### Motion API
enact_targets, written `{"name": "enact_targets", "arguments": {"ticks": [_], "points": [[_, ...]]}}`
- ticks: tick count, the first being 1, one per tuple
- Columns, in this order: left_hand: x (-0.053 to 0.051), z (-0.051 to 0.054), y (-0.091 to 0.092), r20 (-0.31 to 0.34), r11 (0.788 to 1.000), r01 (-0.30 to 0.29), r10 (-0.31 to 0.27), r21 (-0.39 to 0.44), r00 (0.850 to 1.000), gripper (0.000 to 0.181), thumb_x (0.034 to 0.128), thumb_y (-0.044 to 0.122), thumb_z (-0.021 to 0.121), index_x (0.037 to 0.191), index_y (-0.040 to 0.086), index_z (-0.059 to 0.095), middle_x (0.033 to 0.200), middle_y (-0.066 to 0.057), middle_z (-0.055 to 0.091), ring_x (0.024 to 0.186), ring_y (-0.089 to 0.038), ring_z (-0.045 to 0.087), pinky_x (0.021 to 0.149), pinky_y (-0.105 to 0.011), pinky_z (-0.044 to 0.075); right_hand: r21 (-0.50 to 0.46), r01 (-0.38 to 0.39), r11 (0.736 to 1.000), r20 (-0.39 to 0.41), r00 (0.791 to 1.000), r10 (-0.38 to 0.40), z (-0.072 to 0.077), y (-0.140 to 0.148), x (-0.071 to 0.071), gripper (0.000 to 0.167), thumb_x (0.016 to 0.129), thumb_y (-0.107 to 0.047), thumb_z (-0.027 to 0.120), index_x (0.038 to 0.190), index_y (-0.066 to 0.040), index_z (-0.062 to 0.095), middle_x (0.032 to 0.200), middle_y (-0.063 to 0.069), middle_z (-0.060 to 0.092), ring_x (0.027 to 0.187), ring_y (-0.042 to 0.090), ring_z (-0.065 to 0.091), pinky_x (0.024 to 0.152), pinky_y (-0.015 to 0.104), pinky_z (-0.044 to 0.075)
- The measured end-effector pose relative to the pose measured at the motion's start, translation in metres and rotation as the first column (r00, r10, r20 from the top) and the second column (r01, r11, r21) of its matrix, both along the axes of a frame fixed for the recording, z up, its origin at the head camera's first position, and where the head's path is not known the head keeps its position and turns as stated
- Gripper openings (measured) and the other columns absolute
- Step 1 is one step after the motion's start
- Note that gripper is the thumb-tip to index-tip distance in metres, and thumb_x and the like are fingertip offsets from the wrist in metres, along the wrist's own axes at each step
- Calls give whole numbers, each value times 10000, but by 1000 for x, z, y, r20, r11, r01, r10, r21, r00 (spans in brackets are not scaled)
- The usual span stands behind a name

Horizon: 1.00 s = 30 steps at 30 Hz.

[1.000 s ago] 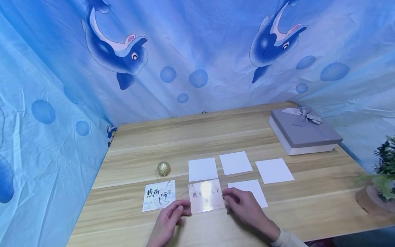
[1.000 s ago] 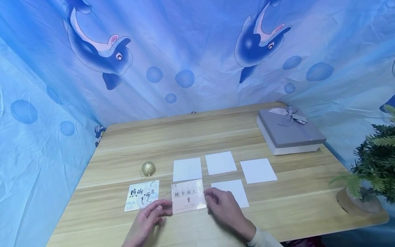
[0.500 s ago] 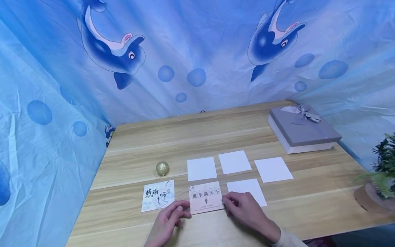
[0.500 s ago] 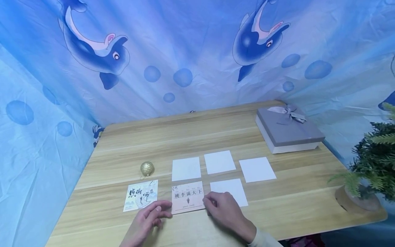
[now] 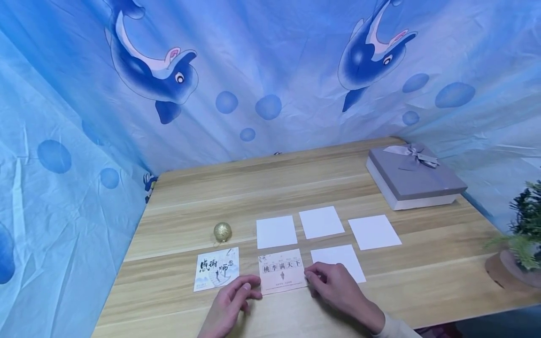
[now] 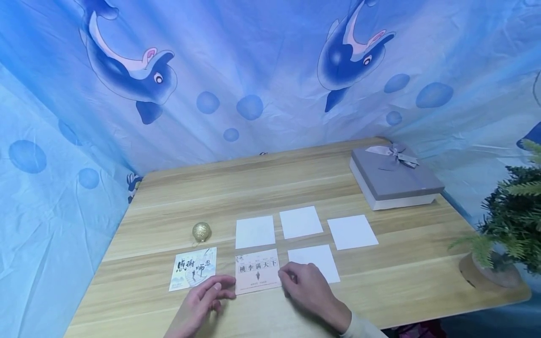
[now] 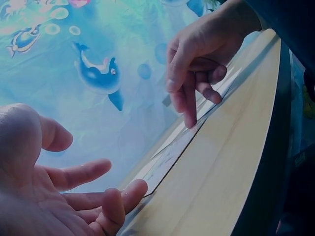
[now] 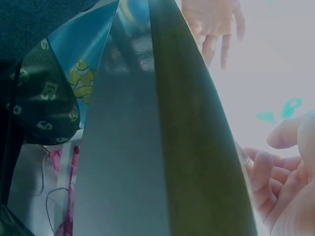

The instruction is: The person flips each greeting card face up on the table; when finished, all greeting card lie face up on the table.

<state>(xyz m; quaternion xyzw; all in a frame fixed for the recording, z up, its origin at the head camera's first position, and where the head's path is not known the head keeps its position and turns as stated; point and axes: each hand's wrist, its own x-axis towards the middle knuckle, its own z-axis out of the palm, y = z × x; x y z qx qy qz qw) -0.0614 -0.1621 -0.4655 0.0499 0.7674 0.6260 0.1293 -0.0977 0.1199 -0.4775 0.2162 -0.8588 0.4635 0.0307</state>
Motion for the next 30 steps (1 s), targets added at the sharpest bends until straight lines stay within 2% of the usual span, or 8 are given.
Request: {"name": "enact_targets", "arguments": {"ticks": [3, 6, 10, 13, 16, 21, 26, 30], "points": [[-1, 1, 1, 2, 1000, 6, -6, -23, 1000, 359, 1037, 240, 451, 1268, -1, 581, 1033, -156, 702, 827, -211, 643, 697, -264, 535, 5, 6, 1000, -2, 1000, -6, 1, 1, 0, 111, 938, -125, 635, 945, -68, 730, 614, -133, 629, 541, -32, 550, 533, 186, 484], [-3, 3, 0, -29, 999, -2, 0, -52, 1000, 347, 1035, 232, 453, 1262, 3, 583, 1046, -148, 702, 844, -204, 651, 707, -271, 539, 15, 23, 1000, -21, 1000, -23, 7, 5, -4, 131, 939, -140, 637, 976, -52, 725, 658, -90, 666, 557, -31, 560, 513, 183, 486], [-9, 7, -2, -79, 992, -91, 84, -82, 993, 313, 1026, 204, 474, 1248, 22, 599, 1078, -146, 701, 804, -196, 636, 699, -278, 532, 7, 85, 996, -93, 992, -84, 20, 16, -17, 173, 917, -113, 650, 1054, -20, 699, 789, 13, 723, 602, -15, 584, 503, 188, 489], [-17, 13, -6, -81, 979, -178, 170, -95, 982, 295, 1019, 196, 490, 1249, 56, 611, 1120, -142, 692, 801, -222, 614, 711, -289, 528, -5, 139, 990, -145, 980, -138, 29, 29, -33, 208, 887, -55, 657, 1089, -15, 682, 906, 77, 737, 666, 23, 611, 548, 204, 509], [-27, 18, -10, -91, 967, -239, 231, -92, 969, 298, 1022, 196, 486, 1268, 80, 610, 1203, -141, 664, 904, -263, 639, 811, -314, 537, -4, 176, 984, -132, 976, -175, 34, 41, -50, 230, 891, -47, 648, 1117, -11, 669, 1004, 107, 728, 748, 77, 635, 619, 219, 529], [-49, 23, -9, -130, 964, -260, 251, -55, 959, 330, 1026, 184, 479, 1320, 71, 578, 1317, -172, 600, 1140, -333, 611, 1020, -401, 481, 28, 212, 977, -29, 977, -211, 38, 53, -75, 283, 930, -120, 636, 1189, -5, 635, 1083, 112, 711, 864, 174, 666, 719, 285, 552], [-73, 37, -5, -156, 967, -255, 252, -2, 955, 327, 1023, 155, 476, 1319, 49, 565, 1348, -179, 571, 1234, -330, 553, 1061, -425, 449, 53, 176, 983, -1, 984, -176, 43, 44, -95, 341, 946, -159, 630, 1243, 8, 602, 1112, 133, 696, 950, 264, 670, 812, 424, 566], [-97, 51, 3, -157, 966, -240, 254, 99, 954, 332, 1028, 123, 444, 1315, -14, 540, 1358, -182, 548, 1277, -315, 517, 1069, -408, 449, 74, 146, 986, -2, 989, -147, 48, 30, -107, 371, 941, -176, 638, 1254, 19, 594, 1112, 160, 689, 975, 296, 668, 851, 460, 555]]}}
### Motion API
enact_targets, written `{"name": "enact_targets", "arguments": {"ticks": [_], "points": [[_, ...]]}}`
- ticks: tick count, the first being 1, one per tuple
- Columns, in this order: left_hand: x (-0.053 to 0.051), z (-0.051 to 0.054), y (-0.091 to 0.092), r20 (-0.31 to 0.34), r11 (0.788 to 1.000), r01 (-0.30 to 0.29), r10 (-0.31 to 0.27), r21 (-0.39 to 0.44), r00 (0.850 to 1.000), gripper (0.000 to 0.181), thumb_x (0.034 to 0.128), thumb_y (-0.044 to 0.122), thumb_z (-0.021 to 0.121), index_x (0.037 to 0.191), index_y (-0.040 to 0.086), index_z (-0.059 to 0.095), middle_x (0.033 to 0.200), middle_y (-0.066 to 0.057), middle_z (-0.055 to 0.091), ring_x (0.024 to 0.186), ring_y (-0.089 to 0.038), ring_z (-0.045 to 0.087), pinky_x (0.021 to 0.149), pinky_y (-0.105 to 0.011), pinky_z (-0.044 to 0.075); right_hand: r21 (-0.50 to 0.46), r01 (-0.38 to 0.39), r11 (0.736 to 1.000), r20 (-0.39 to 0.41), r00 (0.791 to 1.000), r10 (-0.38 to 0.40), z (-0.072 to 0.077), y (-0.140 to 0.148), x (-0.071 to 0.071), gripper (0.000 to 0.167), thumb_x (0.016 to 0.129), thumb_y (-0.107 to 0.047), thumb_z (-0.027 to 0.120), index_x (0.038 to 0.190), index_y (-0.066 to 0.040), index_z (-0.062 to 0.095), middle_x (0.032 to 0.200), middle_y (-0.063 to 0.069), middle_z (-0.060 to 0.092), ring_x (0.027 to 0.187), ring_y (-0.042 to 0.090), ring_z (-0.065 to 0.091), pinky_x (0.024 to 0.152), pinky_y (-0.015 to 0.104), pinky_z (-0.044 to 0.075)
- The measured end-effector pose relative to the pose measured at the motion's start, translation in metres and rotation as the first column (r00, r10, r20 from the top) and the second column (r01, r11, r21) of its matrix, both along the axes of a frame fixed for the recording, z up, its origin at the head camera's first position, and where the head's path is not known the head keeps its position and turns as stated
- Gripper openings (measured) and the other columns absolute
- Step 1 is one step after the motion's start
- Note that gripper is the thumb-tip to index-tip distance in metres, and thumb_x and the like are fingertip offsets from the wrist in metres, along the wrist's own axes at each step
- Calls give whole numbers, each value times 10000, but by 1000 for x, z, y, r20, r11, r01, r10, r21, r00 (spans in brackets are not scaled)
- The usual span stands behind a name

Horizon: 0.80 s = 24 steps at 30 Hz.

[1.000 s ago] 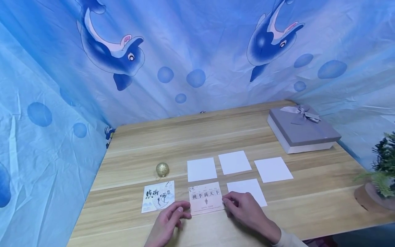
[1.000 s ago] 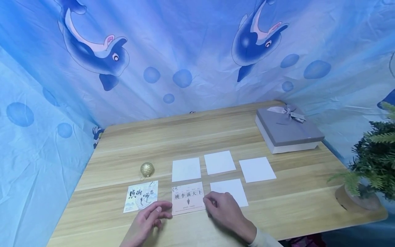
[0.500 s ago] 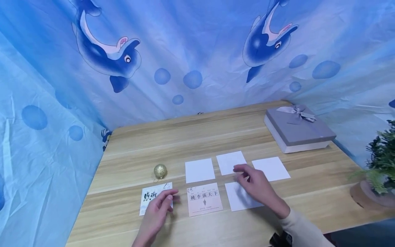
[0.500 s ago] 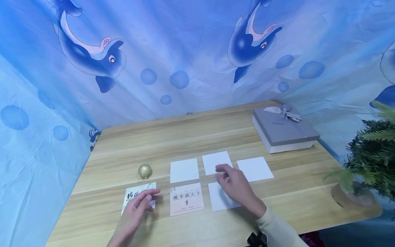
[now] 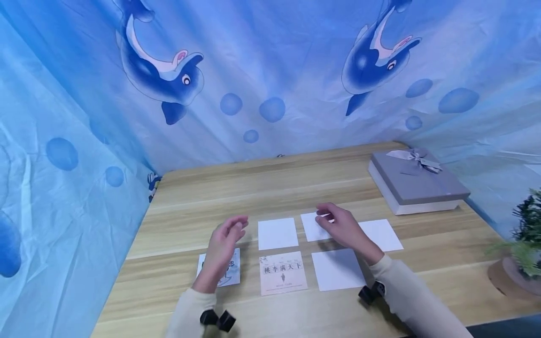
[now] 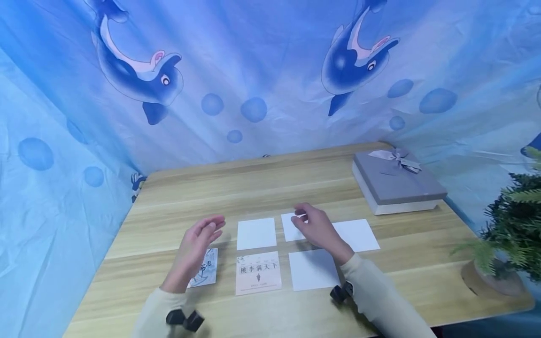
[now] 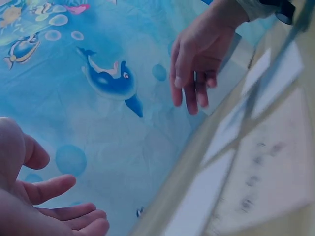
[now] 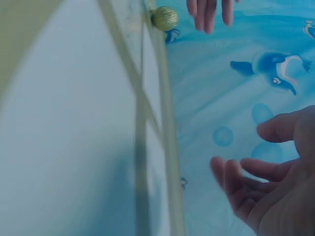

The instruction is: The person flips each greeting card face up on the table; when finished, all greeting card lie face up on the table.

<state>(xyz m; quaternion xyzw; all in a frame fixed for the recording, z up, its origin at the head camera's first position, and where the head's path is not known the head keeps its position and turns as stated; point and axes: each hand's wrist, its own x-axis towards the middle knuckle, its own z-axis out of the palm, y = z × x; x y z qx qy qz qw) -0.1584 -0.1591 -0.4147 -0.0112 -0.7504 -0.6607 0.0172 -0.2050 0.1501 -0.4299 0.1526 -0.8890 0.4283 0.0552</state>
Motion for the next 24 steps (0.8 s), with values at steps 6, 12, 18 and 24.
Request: {"name": "enact_targets", "arguments": {"ticks": [6, 12, 18, 24], "points": [[-28, -1, 17, 46, 995, 27, -31, 100, 998, 368, 1021, 130, 447, 1336, -53, 497, 1380, -234, 496, 1326, -391, 444, 1100, -522, 388, 4, -19, 1000, 28, 999, 19, 1, -18, -8, 401, 950, -201, 616, 1269, 38, 578, 1121, 175, 679, 997, 311, 660, 863, 456, 549], [-34, -18, 24, 149, 998, 52, -54, 18, 987, 425, 999, 192, 477, 1370, -15, 471, 1440, -265, 433, 1322, -420, 424, 1067, -560, 403, -3, -66, 998, 80, 995, 66, -3, -33, -13, 390, 962, -186, 575, 1283, 36, 572, 1066, 149, 703, 973, 281, 669, 846, 421, 551], [-39, -23, 29, 184, 998, 35, -43, 46, 982, 463, 988, 186, 478, 1402, -16, 431, 1420, -295, 430, 1313, -434, 427, 1069, -564, 402, -25, -67, 997, 241, 968, 71, -5, -43, -18, 372, 991, -148, 501, 1314, 32, 540, 853, 111, 693, 739, 222, 675, 601, 312, 514], [-37, -28, 29, 205, 998, 2, -15, 66, 979, 468, 987, 162, 469, 1417, -15, 411, 1396, -306, 445, 1312, -441, 431, 1087, -553, 388, -10, -63, 998, 305, 950, 63, -10, -47, -18, 331, 985, -131, 493, 1285, -7, 562, 785, 75, 673, 681, 191, 652, 538, 291, 488]]}}
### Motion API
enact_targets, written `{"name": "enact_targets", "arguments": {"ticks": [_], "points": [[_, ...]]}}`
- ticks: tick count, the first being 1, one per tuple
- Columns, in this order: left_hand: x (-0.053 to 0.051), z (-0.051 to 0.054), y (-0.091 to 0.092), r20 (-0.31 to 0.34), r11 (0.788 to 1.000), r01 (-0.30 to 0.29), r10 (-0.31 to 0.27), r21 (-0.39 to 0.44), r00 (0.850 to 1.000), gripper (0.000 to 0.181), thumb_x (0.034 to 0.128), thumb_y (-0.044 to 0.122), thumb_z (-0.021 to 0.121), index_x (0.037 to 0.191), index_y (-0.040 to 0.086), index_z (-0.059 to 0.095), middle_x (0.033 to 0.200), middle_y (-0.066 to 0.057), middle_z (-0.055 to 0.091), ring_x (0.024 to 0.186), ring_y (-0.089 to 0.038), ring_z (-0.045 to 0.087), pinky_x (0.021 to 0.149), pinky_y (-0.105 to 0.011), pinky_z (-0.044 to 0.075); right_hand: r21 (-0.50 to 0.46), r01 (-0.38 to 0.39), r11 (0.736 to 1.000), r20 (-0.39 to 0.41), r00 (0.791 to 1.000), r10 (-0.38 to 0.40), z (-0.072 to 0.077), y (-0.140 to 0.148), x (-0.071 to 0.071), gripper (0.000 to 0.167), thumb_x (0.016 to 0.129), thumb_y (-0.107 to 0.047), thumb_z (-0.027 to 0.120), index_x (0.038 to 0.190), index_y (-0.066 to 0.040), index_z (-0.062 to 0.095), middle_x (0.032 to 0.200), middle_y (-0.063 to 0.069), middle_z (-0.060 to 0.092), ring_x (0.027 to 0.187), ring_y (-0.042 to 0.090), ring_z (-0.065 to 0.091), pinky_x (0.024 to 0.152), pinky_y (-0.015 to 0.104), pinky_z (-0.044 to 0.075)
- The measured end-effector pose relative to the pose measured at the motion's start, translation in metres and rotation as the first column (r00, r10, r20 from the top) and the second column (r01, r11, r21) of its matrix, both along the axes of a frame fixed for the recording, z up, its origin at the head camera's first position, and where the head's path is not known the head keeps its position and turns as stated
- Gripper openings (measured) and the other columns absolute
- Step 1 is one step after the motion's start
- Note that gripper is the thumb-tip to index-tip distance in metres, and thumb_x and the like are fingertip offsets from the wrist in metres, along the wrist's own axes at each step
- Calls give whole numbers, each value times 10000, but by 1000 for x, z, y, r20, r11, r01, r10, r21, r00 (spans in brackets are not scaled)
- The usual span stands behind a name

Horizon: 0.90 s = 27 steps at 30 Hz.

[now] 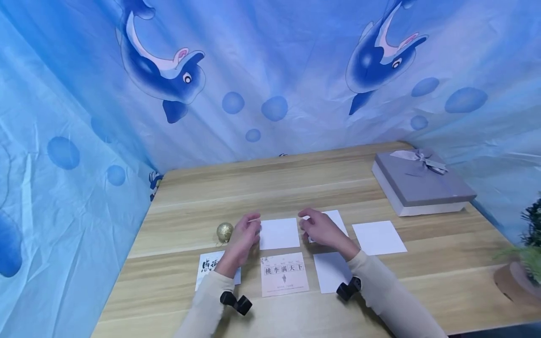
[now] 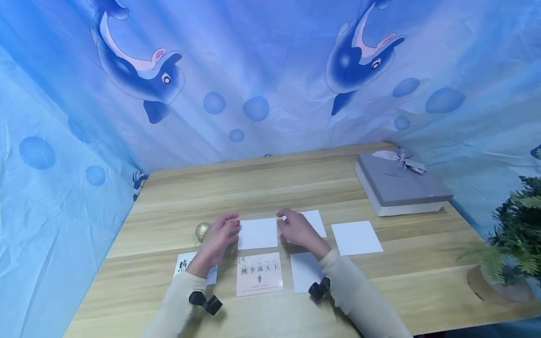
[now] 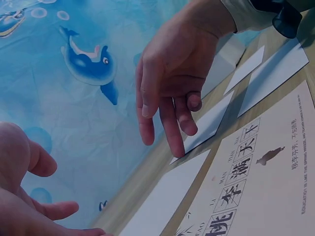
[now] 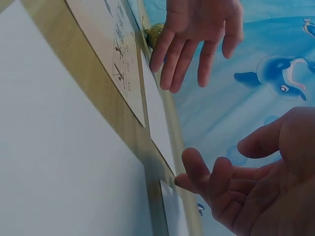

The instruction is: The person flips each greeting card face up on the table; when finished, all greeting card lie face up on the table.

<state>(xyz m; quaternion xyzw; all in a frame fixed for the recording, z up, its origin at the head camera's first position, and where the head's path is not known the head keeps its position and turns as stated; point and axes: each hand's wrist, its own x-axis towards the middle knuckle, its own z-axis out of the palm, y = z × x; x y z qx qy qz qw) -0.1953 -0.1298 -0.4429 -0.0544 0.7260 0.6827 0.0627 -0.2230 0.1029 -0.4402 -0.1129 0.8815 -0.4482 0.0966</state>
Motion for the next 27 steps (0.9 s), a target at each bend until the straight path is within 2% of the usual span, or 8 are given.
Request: {"name": "enact_targets", "arguments": {"ticks": [11, 14, 20, 27], "points": [[1, -5, 2, -28, 999, -42, 43, 19, 999, 461, 977, 122, 470, 1399, -52, 405, 1347, -304, 469, 1272, -425, 465, 1077, -526, 413, 12, -21, 1000, 24, 999, 21, 1, -5, 3, 333, 971, -180, 537, 1253, -8, 586, 825, 49, 704, 702, 170, 663, 643, 298, 472], [1, -6, 1, -24, 997, -63, 63, 37, 998, 452, 978, 111, 462, 1394, -58, 409, 1349, -312, 465, 1276, -434, 466, 1078, -510, 418, -16, -2, 1000, -7, 1000, 1, -1, -4, 4, 319, 963, -160, 540, 1235, -6, 602, 825, 60, 695, 717, 182, 657, 632, 306, 476], [3, -2, 2, -39, 994, -89, 92, 68, 995, 439, 989, 97, 447, 1385, -87, 398, 1322, -326, 485, 1231, -439, 507, 1057, -483, 447, -76, 30, 997, -117, 992, -39, -3, -2, 6, 260, 929, -113, 595, 1163, -16, 653, 967, 66, 698, 864, 198, 664, 727, 317, 543], [2, 2, 4, -42, 993, -99, 101, 61, 994, 445, 969, 93, 471, 1384, -59, 420, 1298, -280, 513, 1189, -389, 537, 1040, -456, 463, -186, 61, 981, -116, 990, -84, -3, -1, 2, 195, 911, -30, 597, 1085, -4, 679, 945, 87, 679, 815, 201, 657, 658, 289, 579]]}}
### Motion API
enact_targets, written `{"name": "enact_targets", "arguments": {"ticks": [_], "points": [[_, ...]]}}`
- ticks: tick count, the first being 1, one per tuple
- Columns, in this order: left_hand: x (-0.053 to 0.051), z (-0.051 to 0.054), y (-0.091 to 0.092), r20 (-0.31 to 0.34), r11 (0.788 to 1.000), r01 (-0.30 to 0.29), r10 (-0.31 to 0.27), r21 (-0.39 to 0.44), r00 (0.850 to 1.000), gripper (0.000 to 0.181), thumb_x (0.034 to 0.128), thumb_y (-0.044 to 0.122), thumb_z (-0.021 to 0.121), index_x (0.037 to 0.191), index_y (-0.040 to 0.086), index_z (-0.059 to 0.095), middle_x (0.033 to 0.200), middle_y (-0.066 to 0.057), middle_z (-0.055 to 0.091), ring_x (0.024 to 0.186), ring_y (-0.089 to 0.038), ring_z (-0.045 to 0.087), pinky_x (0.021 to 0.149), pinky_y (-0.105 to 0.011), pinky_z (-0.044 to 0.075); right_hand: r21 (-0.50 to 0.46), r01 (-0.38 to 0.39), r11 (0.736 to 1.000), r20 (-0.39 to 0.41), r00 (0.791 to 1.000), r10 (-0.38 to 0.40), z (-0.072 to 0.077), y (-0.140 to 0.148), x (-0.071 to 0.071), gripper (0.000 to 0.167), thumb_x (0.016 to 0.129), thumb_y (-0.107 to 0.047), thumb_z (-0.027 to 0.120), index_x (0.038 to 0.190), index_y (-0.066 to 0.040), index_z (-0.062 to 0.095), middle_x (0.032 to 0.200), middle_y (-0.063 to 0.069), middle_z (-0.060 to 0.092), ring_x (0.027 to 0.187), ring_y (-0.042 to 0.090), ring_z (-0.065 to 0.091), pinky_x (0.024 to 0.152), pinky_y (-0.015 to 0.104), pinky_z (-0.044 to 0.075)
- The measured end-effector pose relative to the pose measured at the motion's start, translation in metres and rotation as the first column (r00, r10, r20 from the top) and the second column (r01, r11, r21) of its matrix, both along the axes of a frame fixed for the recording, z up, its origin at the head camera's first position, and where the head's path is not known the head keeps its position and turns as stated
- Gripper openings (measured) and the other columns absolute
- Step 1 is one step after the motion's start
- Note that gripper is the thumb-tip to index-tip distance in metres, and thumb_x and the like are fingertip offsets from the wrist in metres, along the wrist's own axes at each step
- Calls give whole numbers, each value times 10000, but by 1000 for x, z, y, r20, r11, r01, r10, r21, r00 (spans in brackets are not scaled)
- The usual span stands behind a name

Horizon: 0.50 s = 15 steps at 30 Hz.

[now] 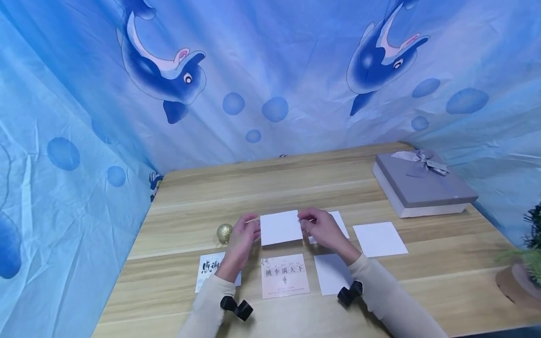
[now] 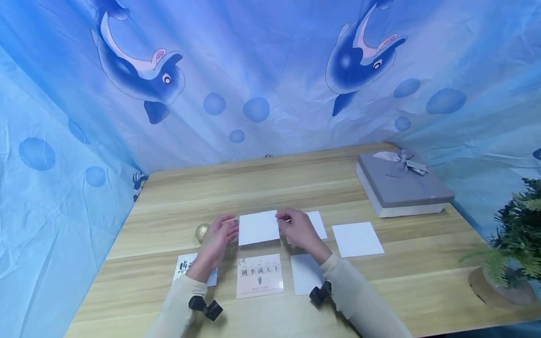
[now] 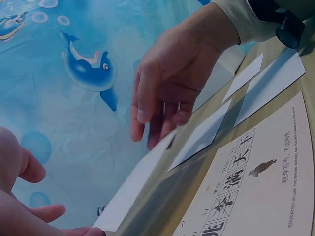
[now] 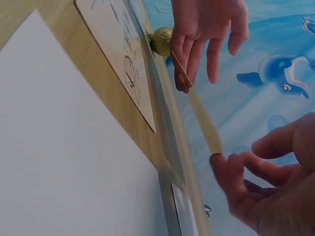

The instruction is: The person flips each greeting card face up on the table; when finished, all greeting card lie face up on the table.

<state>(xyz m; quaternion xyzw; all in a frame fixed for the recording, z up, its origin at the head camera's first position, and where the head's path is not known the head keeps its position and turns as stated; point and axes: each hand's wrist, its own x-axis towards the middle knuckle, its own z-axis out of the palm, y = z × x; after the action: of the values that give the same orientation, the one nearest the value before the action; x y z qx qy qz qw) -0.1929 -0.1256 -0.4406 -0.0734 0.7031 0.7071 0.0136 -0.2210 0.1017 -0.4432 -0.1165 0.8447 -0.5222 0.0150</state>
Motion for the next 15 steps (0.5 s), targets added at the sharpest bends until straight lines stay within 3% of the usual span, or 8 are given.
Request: {"name": "enact_targets", "arguments": {"ticks": [9, 15], "points": [[1, -3, 2, -20, 999, 19, -19, 32, 1000, 412, 980, 82, 460, 1357, -81, 429, 1301, -304, 490, 1179, -398, 544, 1033, -444, 474, -96, 45, 994, -117, 992, -56, -6, 2, -5, 206, 901, 69, 532, 988, 0, 706, 846, 94, 707, 726, 265, 658, 584, 240, 518], [2, 0, 0, -23, 998, 12, -11, 66, 1000, 405, 1001, 89, 439, 1370, -76, 415, 1339, -287, 492, 1216, -399, 533, 1061, -441, 453, -71, 55, 996, -179, 982, -67, -9, 2, -5, 208, 877, 88, 561, 974, -13, 715, 870, 85, 716, 773, 234, 667, 622, 216, 505]]}}
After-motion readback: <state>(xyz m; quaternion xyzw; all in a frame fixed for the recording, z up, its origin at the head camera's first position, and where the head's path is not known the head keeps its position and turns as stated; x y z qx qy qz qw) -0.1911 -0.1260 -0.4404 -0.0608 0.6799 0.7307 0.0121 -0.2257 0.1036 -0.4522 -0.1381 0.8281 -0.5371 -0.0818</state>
